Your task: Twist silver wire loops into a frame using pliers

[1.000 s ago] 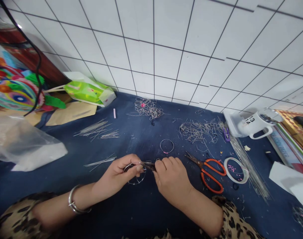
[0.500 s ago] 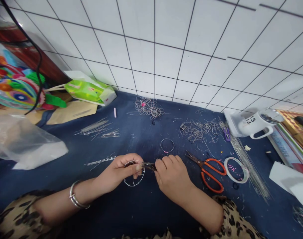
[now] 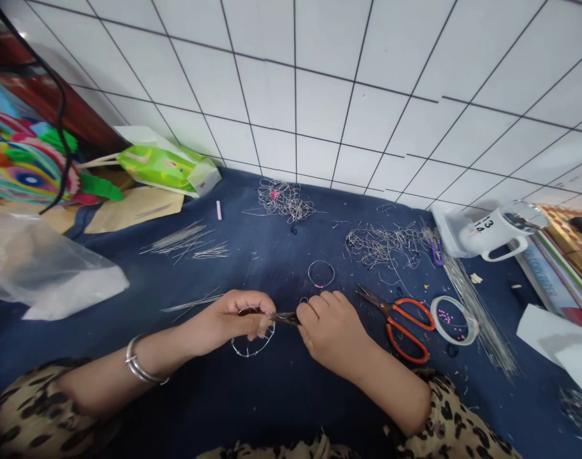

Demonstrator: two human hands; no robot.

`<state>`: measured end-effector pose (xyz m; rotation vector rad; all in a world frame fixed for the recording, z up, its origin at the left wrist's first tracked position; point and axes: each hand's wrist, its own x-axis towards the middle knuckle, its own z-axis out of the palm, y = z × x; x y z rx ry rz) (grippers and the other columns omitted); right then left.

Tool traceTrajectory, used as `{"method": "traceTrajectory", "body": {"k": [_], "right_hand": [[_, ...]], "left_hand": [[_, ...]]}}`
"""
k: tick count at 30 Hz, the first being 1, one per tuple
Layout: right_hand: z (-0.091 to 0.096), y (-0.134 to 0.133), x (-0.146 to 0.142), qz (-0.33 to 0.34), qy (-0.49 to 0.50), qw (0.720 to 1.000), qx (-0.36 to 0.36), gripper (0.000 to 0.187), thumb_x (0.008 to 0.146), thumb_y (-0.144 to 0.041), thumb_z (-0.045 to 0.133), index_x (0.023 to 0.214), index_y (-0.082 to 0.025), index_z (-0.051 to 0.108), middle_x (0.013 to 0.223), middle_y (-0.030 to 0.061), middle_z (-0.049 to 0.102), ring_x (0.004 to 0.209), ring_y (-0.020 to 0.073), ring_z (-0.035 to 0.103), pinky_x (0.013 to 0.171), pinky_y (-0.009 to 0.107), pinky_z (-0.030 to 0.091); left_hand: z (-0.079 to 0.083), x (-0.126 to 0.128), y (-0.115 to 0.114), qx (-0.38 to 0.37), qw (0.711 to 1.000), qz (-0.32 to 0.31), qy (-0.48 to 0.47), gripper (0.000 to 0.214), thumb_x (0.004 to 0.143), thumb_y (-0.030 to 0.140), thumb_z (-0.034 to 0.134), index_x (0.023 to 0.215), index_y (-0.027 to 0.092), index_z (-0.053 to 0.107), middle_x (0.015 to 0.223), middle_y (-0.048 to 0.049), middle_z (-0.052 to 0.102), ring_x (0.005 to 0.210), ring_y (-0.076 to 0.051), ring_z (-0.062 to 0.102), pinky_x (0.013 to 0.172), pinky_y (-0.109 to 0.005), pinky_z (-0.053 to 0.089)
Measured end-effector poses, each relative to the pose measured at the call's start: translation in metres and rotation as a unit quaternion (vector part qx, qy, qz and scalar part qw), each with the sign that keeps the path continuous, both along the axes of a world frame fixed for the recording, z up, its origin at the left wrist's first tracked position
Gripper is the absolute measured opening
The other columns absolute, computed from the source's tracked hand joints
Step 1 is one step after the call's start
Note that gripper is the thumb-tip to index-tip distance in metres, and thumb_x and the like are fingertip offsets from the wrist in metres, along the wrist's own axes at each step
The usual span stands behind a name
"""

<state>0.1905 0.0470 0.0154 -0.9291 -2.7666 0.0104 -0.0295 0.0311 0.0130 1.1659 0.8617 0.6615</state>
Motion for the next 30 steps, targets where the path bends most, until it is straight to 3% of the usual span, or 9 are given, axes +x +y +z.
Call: {"method": "traceTrajectory", "body": {"k": [11, 20, 30], "right_hand": [[-0.011, 0.001, -0.002, 0.038, 0.007, 0.999, 0.021, 0.017, 0.084, -0.022, 0.042, 0.077, -0.015, 0.056, 0.070, 0.0044, 0.050, 0.069, 0.0165, 0.040, 0.064, 0.031, 0.030], [-0.021, -0.001, -0.003, 0.026, 0.029, 0.999, 0.020, 0.023, 0.087, -0.026, 0.040, 0.072, -0.016, 0.052, 0.067, 0.0036, 0.050, 0.064, 0.0154, 0.040, 0.061, 0.030, 0.030], [-0.016, 0.002, -0.005, 0.018, 0.028, 0.999, -0.036, 0.020, 0.087, -0.026, 0.042, 0.075, -0.015, 0.054, 0.072, 0.0041, 0.051, 0.068, 0.0155, 0.040, 0.065, 0.029, 0.031]], "left_hand": [[-0.005, -0.005, 0.003, -0.048, 0.997, -0.050, -0.045, 0.010, 0.078, 0.021, 0.059, 0.075, 0.011, 0.060, 0.061, 0.0004, 0.057, 0.051, -0.007, 0.048, 0.050, -0.019, 0.039], [-0.007, -0.001, 0.001, -0.092, 0.992, -0.031, -0.085, 0.009, 0.077, 0.021, 0.061, 0.075, 0.012, 0.061, 0.059, 0.0005, 0.057, 0.050, -0.007, 0.048, 0.049, -0.019, 0.038], [-0.008, -0.003, 0.004, -0.098, 0.991, -0.034, -0.086, 0.009, 0.078, 0.020, 0.061, 0.077, 0.012, 0.060, 0.061, 0.0003, 0.057, 0.054, -0.008, 0.050, 0.052, -0.019, 0.040]]}}
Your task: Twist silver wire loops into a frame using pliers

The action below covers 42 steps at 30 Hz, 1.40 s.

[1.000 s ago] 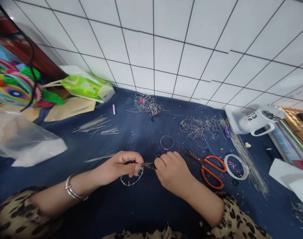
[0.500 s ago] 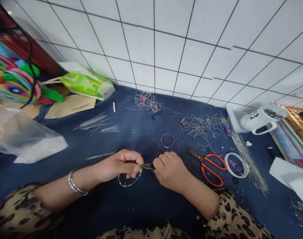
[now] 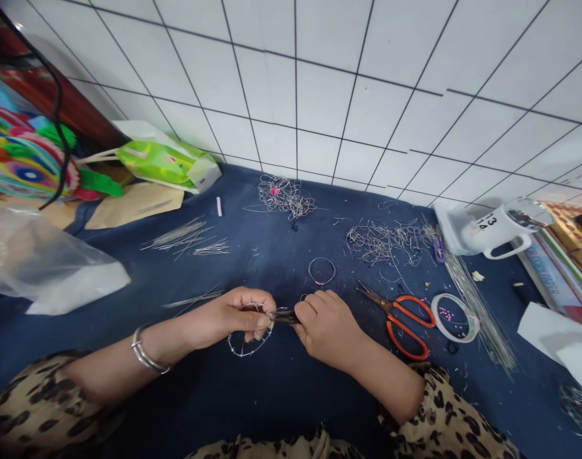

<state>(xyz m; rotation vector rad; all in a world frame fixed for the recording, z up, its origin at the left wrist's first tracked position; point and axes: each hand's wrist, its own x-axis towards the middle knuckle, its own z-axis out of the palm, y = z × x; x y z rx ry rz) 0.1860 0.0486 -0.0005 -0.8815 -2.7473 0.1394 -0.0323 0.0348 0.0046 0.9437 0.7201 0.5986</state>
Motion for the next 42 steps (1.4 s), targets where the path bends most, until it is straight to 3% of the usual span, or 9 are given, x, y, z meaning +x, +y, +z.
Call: {"method": "traceTrajectory", "body": {"k": [8, 22, 26, 30, 33, 38, 42], "right_hand": [[-0.001, 0.000, 0.001, 0.010, 0.014, 1.000, 0.001, 0.016, 0.085, -0.023, 0.043, 0.079, -0.014, 0.056, 0.073, 0.0053, 0.052, 0.071, 0.0164, 0.041, 0.066, 0.030, 0.032], [-0.004, 0.002, 0.004, 0.027, -0.006, 0.995, 0.096, 0.014, 0.084, -0.020, 0.044, 0.077, -0.016, 0.056, 0.068, 0.0040, 0.052, 0.066, 0.0168, 0.040, 0.061, 0.032, 0.028], [-0.005, -0.002, 0.000, -0.001, 0.006, 0.999, 0.045, 0.016, 0.085, -0.023, 0.044, 0.074, -0.016, 0.053, 0.067, 0.0033, 0.051, 0.065, 0.0158, 0.041, 0.061, 0.030, 0.030], [0.001, -0.002, -0.002, -0.032, 0.000, 0.997, -0.063, 0.019, 0.088, -0.028, 0.043, 0.075, -0.016, 0.050, 0.070, 0.0023, 0.053, 0.065, 0.0140, 0.044, 0.063, 0.028, 0.033], [0.010, 0.003, 0.003, -0.033, -0.032, 0.994, -0.097, 0.017, 0.087, -0.030, 0.046, 0.076, -0.016, 0.050, 0.074, 0.0029, 0.055, 0.070, 0.0149, 0.046, 0.066, 0.028, 0.035], [0.021, 0.014, 0.014, -0.047, -0.041, 0.994, -0.085, 0.016, 0.086, -0.030, 0.046, 0.080, -0.017, 0.053, 0.078, 0.0049, 0.056, 0.075, 0.0173, 0.048, 0.070, 0.031, 0.036], [0.020, 0.016, 0.018, -0.067, 0.061, 0.989, -0.116, 0.016, 0.087, -0.029, 0.046, 0.085, -0.016, 0.054, 0.079, 0.0052, 0.057, 0.076, 0.0164, 0.050, 0.073, 0.030, 0.039]], "left_hand": [[-0.002, 0.000, 0.001, -0.024, 0.999, -0.014, -0.017, 0.009, 0.077, 0.019, 0.062, 0.076, 0.010, 0.061, 0.060, -0.0001, 0.057, 0.054, -0.008, 0.051, 0.051, -0.018, 0.041], [-0.003, 0.004, -0.002, -0.086, 0.995, -0.004, -0.043, 0.010, 0.072, 0.018, 0.066, 0.072, 0.010, 0.061, 0.056, -0.0004, 0.057, 0.048, -0.008, 0.050, 0.045, -0.017, 0.038], [-0.002, 0.004, -0.003, -0.051, 0.998, 0.003, -0.032, 0.011, 0.076, 0.021, 0.063, 0.073, 0.011, 0.059, 0.058, 0.0002, 0.056, 0.050, -0.008, 0.049, 0.047, -0.018, 0.038], [0.000, 0.004, -0.003, 0.056, 0.997, 0.041, 0.044, 0.012, 0.082, 0.023, 0.057, 0.077, 0.012, 0.057, 0.064, 0.0005, 0.055, 0.058, -0.009, 0.050, 0.055, -0.021, 0.041], [0.002, 0.004, -0.001, 0.118, 0.986, 0.061, 0.102, 0.013, 0.084, 0.024, 0.053, 0.078, 0.012, 0.057, 0.068, 0.0004, 0.055, 0.060, -0.009, 0.049, 0.060, -0.022, 0.042], [0.001, 0.004, 0.002, 0.100, 0.986, 0.090, 0.093, 0.014, 0.083, 0.025, 0.054, 0.078, 0.013, 0.057, 0.067, 0.0007, 0.055, 0.059, -0.009, 0.049, 0.059, -0.022, 0.041], [-0.001, 0.004, 0.002, 0.059, 0.991, 0.105, 0.062, 0.013, 0.082, 0.024, 0.056, 0.078, 0.012, 0.057, 0.065, 0.0010, 0.054, 0.058, -0.008, 0.048, 0.057, -0.022, 0.041]]}}
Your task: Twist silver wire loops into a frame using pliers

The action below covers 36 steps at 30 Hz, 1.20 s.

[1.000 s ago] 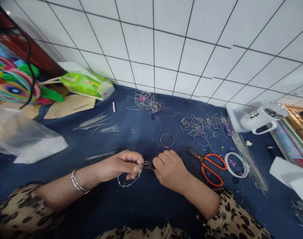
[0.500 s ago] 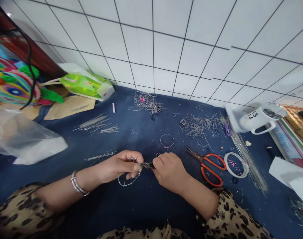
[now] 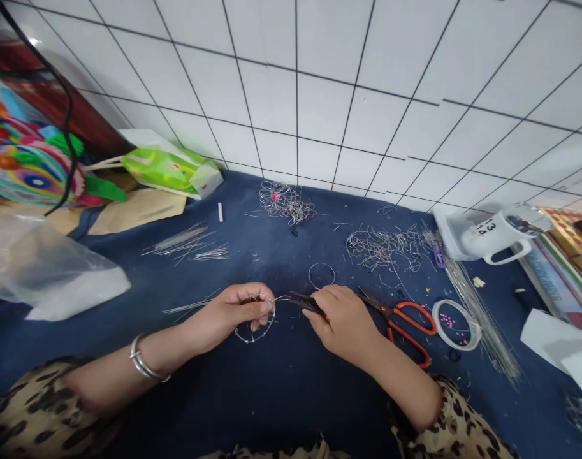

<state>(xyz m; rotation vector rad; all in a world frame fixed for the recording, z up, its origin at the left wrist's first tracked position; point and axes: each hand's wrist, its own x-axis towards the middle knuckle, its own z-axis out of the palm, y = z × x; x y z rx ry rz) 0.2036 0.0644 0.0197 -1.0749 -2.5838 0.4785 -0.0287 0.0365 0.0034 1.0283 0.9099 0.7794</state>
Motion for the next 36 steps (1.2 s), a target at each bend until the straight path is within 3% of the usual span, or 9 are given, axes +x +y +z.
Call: {"method": "traceTrajectory", "body": {"k": [5, 11, 15, 21, 27, 36], "right_hand": [[0.001, -0.006, -0.004, -0.068, 0.134, 0.985, -0.084, 0.017, 0.084, -0.030, 0.051, 0.093, -0.017, 0.056, 0.080, 0.0030, 0.057, 0.074, 0.0131, 0.053, 0.070, 0.026, 0.042], [0.009, -0.010, -0.018, -0.061, 0.151, 0.957, -0.239, 0.015, 0.080, -0.029, 0.055, 0.090, -0.018, 0.058, 0.076, -0.0012, 0.055, 0.069, 0.0097, 0.052, 0.066, 0.022, 0.041], [0.015, -0.014, -0.025, -0.049, 0.149, 0.956, -0.248, 0.011, 0.082, -0.025, 0.050, 0.076, -0.018, 0.054, 0.066, -0.0038, 0.049, 0.061, 0.0079, 0.045, 0.061, 0.021, 0.037], [0.022, -0.019, -0.026, -0.065, 0.162, 0.952, -0.250, 0.011, 0.082, -0.024, 0.048, 0.074, -0.018, 0.051, 0.064, -0.0041, 0.045, 0.059, 0.0077, 0.041, 0.058, 0.020, 0.035], [0.024, -0.022, -0.025, -0.063, 0.188, 0.941, -0.273, 0.011, 0.083, -0.026, 0.049, 0.076, -0.018, 0.051, 0.065, -0.0045, 0.044, 0.060, 0.0076, 0.041, 0.059, 0.020, 0.035], [0.013, -0.018, -0.017, -0.041, 0.204, 0.920, -0.332, 0.024, 0.088, -0.039, 0.042, 0.084, -0.017, 0.052, 0.071, -0.0022, 0.048, 0.067, 0.0092, 0.046, 0.063, 0.022, 0.037]], "left_hand": [[0.000, 0.003, -0.003, -0.020, 0.999, -0.030, -0.003, 0.013, 0.081, 0.025, 0.058, 0.078, 0.012, 0.057, 0.065, 0.0004, 0.055, 0.059, -0.009, 0.049, 0.057, -0.022, 0.043], [0.000, 0.006, -0.005, -0.017, 0.999, -0.043, -0.016, 0.013, 0.081, 0.025, 0.058, 0.079, 0.012, 0.058, 0.063, 0.0012, 0.054, 0.059, -0.009, 0.050, 0.056, -0.022, 0.043], [0.001, 0.006, -0.007, -0.013, 0.999, -0.045, -0.015, 0.014, 0.081, 0.027, 0.058, 0.080, 0.013, 0.058, 0.063, 0.0012, 0.054, 0.059, -0.009, 0.050, 0.056, -0.022, 0.044], [0.003, 0.005, -0.010, 0.031, 0.999, -0.043, 0.012, 0.015, 0.082, 0.029, 0.057, 0.083, 0.013, 0.059, 0.067, 0.0002, 0.056, 0.060, -0.010, 0.050, 0.058, -0.023, 0.044], [0.006, 0.005, -0.011, 0.048, 0.997, -0.048, 0.031, 0.016, 0.082, 0.028, 0.057, 0.084, 0.012, 0.060, 0.067, 0.0000, 0.057, 0.059, -0.009, 0.050, 0.059, -0.022, 0.044], [0.004, 0.004, -0.010, 0.028, 0.999, -0.005, -0.031, 0.013, 0.081, 0.025, 0.060, 0.080, 0.012, 0.059, 0.065, 0.0003, 0.057, 0.057, -0.008, 0.049, 0.057, -0.021, 0.042]]}}
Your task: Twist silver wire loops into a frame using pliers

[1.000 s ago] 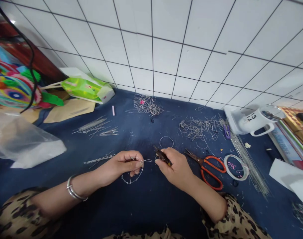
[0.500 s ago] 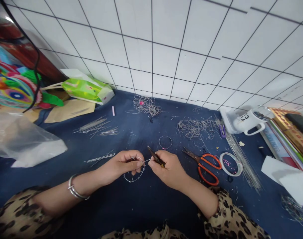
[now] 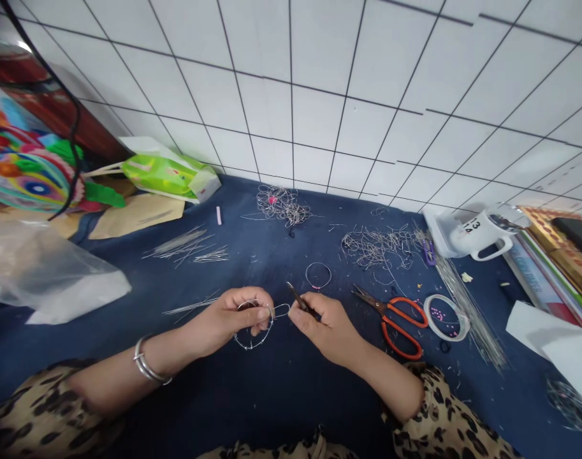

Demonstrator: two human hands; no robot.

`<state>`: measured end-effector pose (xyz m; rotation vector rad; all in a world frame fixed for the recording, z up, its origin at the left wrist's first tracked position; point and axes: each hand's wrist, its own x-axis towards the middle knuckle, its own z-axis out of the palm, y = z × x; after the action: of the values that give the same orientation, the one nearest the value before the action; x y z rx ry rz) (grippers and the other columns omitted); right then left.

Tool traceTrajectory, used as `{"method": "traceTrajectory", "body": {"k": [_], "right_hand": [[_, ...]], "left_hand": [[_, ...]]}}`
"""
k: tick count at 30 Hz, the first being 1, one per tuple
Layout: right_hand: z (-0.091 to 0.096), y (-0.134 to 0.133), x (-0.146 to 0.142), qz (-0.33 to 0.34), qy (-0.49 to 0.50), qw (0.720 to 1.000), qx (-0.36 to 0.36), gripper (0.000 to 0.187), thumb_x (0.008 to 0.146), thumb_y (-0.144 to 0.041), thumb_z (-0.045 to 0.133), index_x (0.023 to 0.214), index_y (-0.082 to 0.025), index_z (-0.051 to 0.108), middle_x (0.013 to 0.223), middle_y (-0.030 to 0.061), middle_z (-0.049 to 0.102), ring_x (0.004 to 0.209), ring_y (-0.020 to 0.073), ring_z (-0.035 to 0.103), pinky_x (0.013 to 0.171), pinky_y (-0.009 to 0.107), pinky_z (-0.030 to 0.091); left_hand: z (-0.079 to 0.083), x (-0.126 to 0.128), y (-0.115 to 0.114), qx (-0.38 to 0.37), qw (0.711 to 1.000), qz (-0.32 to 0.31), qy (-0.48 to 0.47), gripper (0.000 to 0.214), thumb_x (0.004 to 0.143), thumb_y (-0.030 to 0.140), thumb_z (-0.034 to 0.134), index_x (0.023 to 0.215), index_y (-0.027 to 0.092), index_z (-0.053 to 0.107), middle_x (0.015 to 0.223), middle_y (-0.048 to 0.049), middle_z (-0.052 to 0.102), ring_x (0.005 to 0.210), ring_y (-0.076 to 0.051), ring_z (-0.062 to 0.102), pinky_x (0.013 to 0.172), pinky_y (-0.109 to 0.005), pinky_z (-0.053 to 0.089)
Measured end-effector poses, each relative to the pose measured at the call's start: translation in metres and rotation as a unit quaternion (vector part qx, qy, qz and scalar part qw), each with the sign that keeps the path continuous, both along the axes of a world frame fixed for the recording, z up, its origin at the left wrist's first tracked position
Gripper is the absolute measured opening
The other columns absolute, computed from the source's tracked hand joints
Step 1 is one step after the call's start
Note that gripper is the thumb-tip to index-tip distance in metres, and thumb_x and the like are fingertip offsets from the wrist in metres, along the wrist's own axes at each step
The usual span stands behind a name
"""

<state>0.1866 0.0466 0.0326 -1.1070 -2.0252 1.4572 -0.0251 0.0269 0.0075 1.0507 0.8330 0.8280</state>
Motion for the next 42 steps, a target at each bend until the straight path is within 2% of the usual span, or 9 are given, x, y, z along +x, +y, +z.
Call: {"method": "traceTrajectory", "body": {"k": [2, 5, 11, 14, 21, 26, 33, 42], "right_hand": [[-0.001, 0.000, 0.001, -0.001, -0.015, 1.000, 0.012, 0.026, 0.089, -0.040, 0.041, 0.084, -0.017, 0.052, 0.071, -0.0021, 0.048, 0.066, 0.0094, 0.046, 0.063, 0.022, 0.037], [-0.003, 0.001, 0.001, -0.002, -0.069, 0.995, 0.076, 0.024, 0.089, -0.037, 0.041, 0.081, -0.017, 0.052, 0.069, -0.0024, 0.047, 0.064, 0.0094, 0.045, 0.061, 0.022, 0.036], [-0.013, 0.000, 0.001, 0.012, -0.189, 0.957, 0.221, 0.016, 0.086, -0.028, 0.045, 0.075, -0.017, 0.050, 0.071, 0.0004, 0.050, 0.067, 0.0120, 0.046, 0.063, 0.025, 0.036], [-0.017, -0.001, 0.001, 0.029, -0.216, 0.940, 0.263, 0.015, 0.085, -0.027, 0.047, 0.075, -0.017, 0.049, 0.071, 0.0012, 0.051, 0.068, 0.0130, 0.046, 0.065, 0.026, 0.036], [-0.015, -0.004, 0.000, 0.051, -0.224, 0.933, 0.276, 0.015, 0.086, -0.028, 0.045, 0.078, -0.017, 0.051, 0.073, 0.0024, 0.052, 0.069, 0.0136, 0.047, 0.066, 0.027, 0.037], [-0.016, -0.006, 0.000, 0.036, -0.229, 0.928, 0.292, 0.016, 0.086, -0.029, 0.045, 0.078, -0.017, 0.052, 0.073, 0.0028, 0.053, 0.069, 0.0141, 0.047, 0.066, 0.027, 0.037], [-0.016, -0.008, -0.001, 0.027, -0.250, 0.917, 0.310, 0.014, 0.085, -0.027, 0.045, 0.078, -0.016, 0.052, 0.072, 0.0036, 0.054, 0.069, 0.0150, 0.048, 0.065, 0.028, 0.037], [-0.015, -0.010, -0.003, 0.020, -0.260, 0.914, 0.310, 0.017, 0.086, -0.027, 0.043, 0.081, -0.016, 0.054, 0.074, 0.0048, 0.055, 0.071, 0.0157, 0.049, 0.067, 0.029, 0.038]], "left_hand": [[-0.002, 0.000, 0.000, -0.005, 1.000, 0.012, -0.010, 0.012, 0.080, 0.024, 0.061, 0.079, 0.012, 0.059, 0.064, 0.0004, 0.057, 0.057, -0.008, 0.049, 0.057, -0.021, 0.041], [-0.003, 0.000, 0.000, -0.015, 0.999, 0.025, -0.031, 0.011, 0.080, 0.024, 0.061, 0.080, 0.012, 0.059, 0.064, 0.0005, 0.057, 0.056, -0.008, 0.049, 0.056, -0.021, 0.041], [-0.001, 0.001, 0.000, -0.025, 0.997, 0.046, -0.059, 0.013, 0.080, 0.025, 0.061, 0.078, 0.012, 0.060, 0.065, -0.0005, 0.057, 0.057, -0.009, 0.049, 0.057, -0.022, 0.040], [-0.001, 0.001, 0.001, -0.027, 0.996, 0.051, -0.061, 0.013, 0.081, 0.025, 0.060, 0.080, 0.012, 0.060, 0.066, -0.0008, 0.058, 0.058, -0.009, 0.049, 0.057, -0.022, 0.040], [-0.004, 0.000, 0.002, -0.002, 0.999, 0.045, -0.021, 0.012, 0.082, 0.025, 0.058, 0.081, 0.013, 0.058, 0.066, 0.0003, 0.057, 0.058, -0.008, 0.049, 0.059, -0.022, 0.040], [-0.001, 0.001, 0.001, 0.049, 0.996, 0.035, 0.061, 0.014, 0.083, 0.027, 0.055, 0.080, 0.013, 0.059, 0.068, 0.0001, 0.057, 0.060, -0.009, 0.049, 0.060, -0.022, 0.040], [0.001, 0.002, 0.001, 0.101, 0.987, 0.053, 0.115, 0.016, 0.085, 0.027, 0.052, 0.078, 0.014, 0.058, 0.069, 0.0005, 0.055, 0.061, -0.009, 0.049, 0.061, -0.022, 0.040], [0.000, 0.004, -0.002, 0.113, 0.982, 0.043, 0.147, 0.013, 0.086, 0.024, 0.051, 0.081, 0.014, 0.057, 0.070, -0.0001, 0.055, 0.061, -0.009, 0.048, 0.058, -0.022, 0.038]]}}
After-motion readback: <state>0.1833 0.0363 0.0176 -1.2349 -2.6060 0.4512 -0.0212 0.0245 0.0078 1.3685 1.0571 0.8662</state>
